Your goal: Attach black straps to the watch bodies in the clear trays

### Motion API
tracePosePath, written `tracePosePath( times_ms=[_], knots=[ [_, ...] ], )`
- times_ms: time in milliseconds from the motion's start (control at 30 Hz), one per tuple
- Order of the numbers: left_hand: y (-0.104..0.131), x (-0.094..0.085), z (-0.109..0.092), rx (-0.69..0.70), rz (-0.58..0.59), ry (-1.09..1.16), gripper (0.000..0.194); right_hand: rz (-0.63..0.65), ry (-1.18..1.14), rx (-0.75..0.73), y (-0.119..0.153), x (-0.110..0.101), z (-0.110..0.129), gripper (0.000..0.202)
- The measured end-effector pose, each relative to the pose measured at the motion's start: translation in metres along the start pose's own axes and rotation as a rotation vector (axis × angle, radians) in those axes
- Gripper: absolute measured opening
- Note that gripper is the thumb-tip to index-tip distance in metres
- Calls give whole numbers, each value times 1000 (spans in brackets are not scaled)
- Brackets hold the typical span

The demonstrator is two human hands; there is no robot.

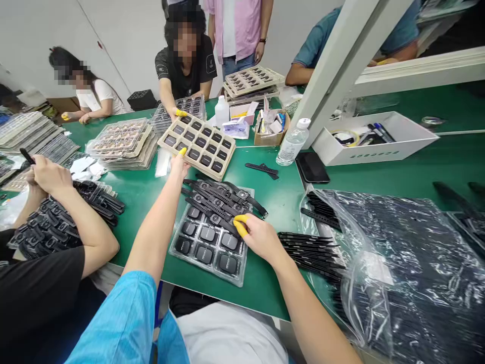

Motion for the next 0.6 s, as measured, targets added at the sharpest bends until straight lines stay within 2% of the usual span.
tracePosePath(
  times_ms=[100, 300, 600],
  knots=[
    [-5, -1, 4, 26, -1, 3, 44, 1, 24, -4, 0, 1, 0, 28],
    [-5, -15, 18, 40, 11, 44, 47, 19, 45, -2, 0, 1, 2, 26],
    [-21, -31, 29, -69, -29, 107, 46, 23, 55, -11, -2, 0, 4, 26]
  ],
)
Point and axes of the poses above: each hand's wrist, its own y-axis away from the middle knuckle, its own x-axis out of the palm, z = x × y, the point moved 3 cm from there along -y, towards the middle knuckle, and after that the axes turned 9 degrees about -x, right-handed, at the moved point
